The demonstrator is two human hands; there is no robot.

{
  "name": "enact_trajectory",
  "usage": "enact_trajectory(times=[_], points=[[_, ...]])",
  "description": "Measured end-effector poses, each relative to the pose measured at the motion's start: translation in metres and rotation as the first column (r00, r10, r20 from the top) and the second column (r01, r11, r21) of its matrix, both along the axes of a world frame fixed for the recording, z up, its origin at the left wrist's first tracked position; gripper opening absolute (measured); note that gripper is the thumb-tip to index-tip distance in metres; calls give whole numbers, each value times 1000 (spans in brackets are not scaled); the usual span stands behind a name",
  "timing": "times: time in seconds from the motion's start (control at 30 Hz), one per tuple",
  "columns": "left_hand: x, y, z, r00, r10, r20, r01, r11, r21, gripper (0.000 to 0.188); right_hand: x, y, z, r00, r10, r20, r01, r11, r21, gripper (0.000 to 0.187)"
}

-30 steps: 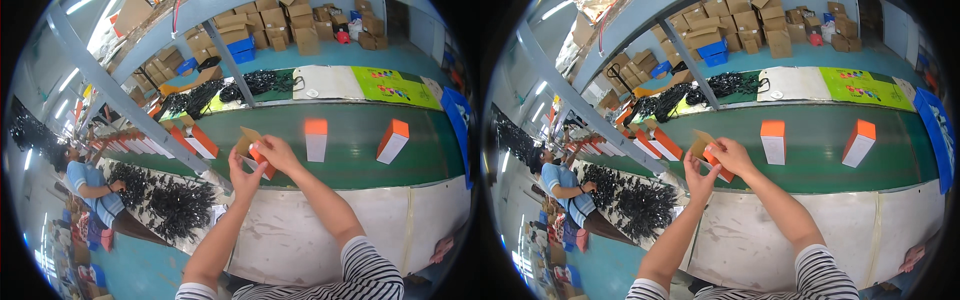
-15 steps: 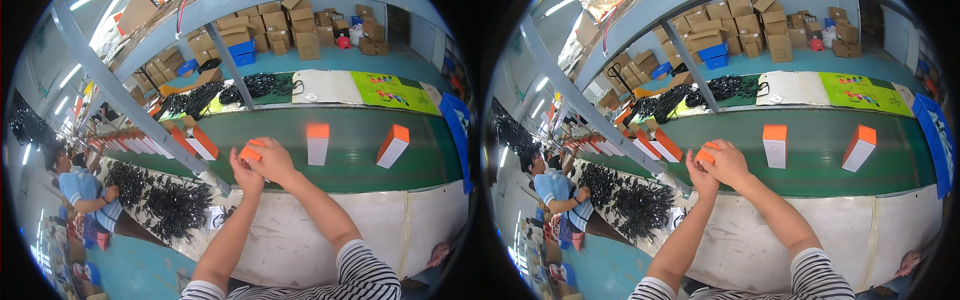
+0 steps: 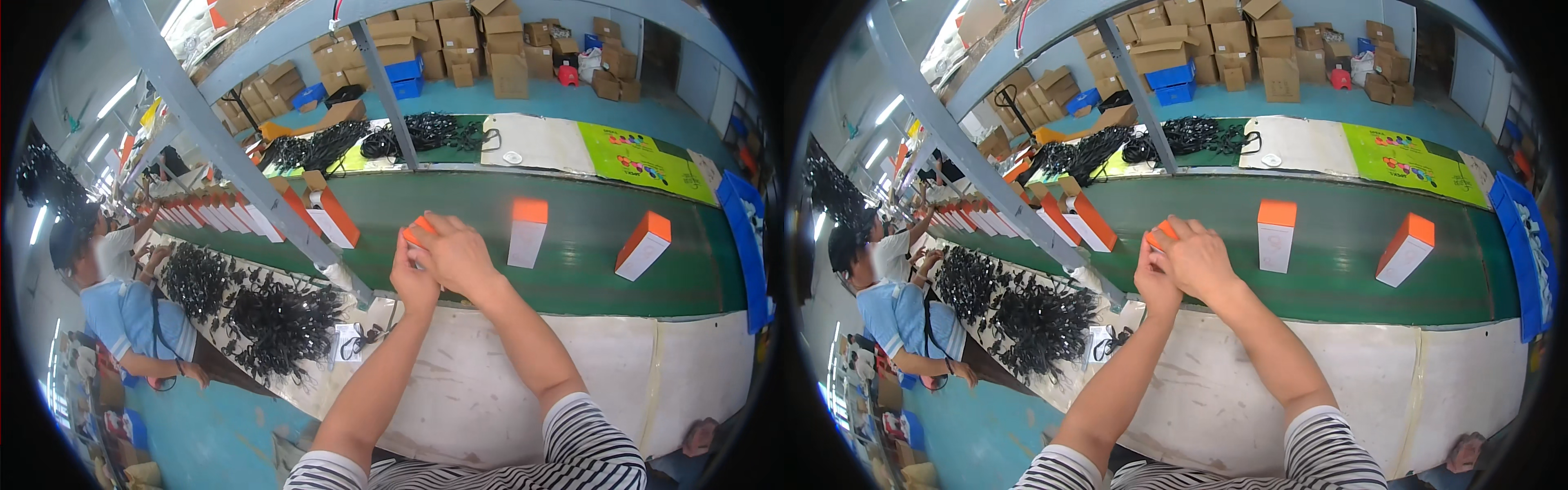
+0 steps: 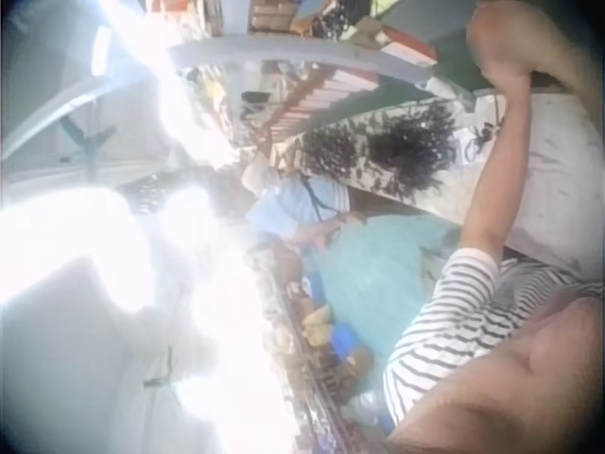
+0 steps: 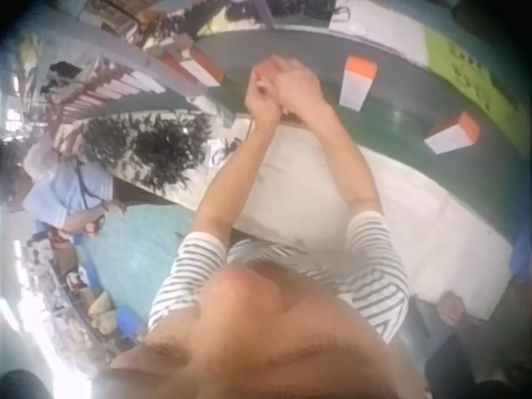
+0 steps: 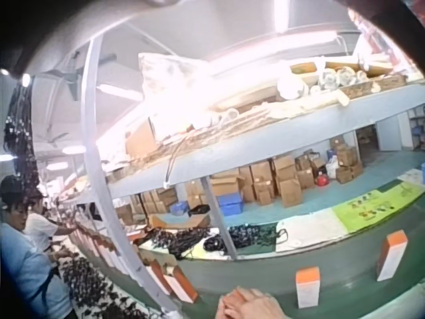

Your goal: The person packs items into boxes by hand, folds and closes the box flaps, and arranges the finished boxes into a stack on the table.

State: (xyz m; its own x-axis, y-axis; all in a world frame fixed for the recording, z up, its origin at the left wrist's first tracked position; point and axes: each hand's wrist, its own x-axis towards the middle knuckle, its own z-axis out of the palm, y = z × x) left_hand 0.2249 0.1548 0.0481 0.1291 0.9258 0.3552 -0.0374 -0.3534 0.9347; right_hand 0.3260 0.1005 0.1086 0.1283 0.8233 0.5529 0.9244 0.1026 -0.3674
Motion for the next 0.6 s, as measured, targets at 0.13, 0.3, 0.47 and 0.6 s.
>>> enact_trajectory(times=[0.13, 0.3, 0.47, 0.6], points=[[-5, 13, -16, 999, 33, 24, -34, 998, 56, 81, -11, -4, 6, 993, -12, 117, 15, 1000, -22, 41], [2, 8, -13, 999, 22, 33, -22, 1000, 17, 88, -5, -3, 7, 992, -7, 128, 20, 995, -100, 45], [3, 2, -11, 997, -78, 19, 78, 996, -37, 90, 9, -3, -5, 995, 92, -27, -92, 996, -12, 52], [-20, -8, -28, 923, 25, -385, 72, 969, 237, 103, 4, -2, -4, 975, 56, -217, -94, 981, -169, 59]])
